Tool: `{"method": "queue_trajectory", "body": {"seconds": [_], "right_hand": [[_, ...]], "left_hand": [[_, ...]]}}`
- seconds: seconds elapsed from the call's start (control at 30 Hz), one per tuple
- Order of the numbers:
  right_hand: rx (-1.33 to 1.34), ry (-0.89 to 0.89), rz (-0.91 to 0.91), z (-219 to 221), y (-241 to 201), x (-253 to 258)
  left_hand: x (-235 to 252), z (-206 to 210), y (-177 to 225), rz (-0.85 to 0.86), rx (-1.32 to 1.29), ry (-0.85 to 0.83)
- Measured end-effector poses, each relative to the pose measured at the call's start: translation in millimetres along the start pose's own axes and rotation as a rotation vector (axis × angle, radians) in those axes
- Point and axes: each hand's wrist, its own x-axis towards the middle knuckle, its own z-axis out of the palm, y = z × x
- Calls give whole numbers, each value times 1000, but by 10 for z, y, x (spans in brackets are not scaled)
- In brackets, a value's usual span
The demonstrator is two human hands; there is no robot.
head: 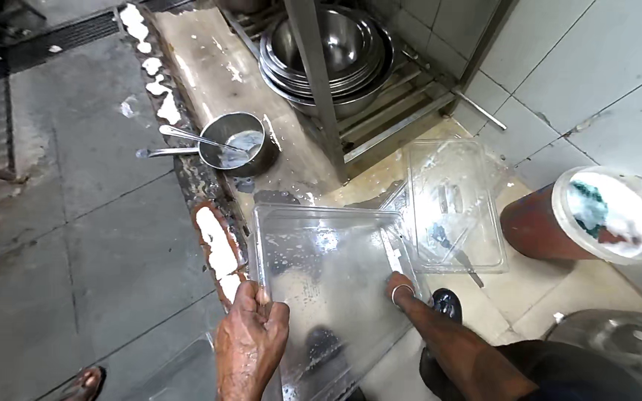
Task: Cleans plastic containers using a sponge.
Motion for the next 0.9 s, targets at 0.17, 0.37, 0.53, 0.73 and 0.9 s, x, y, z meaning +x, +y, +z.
{"method": "queue_trajectory", "body": {"seconds": [0.17, 0.37, 0.53, 0.73, 0.9], "right_hand": [[698, 94, -50, -180, 160, 194], [1395, 435, -52, -885, -293, 324], [1595, 450, -47, -1266, -949, 518], [1227, 533, -405, -1052, -1756, -606], [1179, 341, -1020, -687, -2218, -2060]], "left_hand": [[23, -37, 16, -17, 16, -46], [-15, -93, -12, -32, 57, -90], [-37, -163, 11, -42, 108, -178], [-29, -167, 21, -15, 127, -205], [-8, -140, -46, 21, 122, -163]]}}
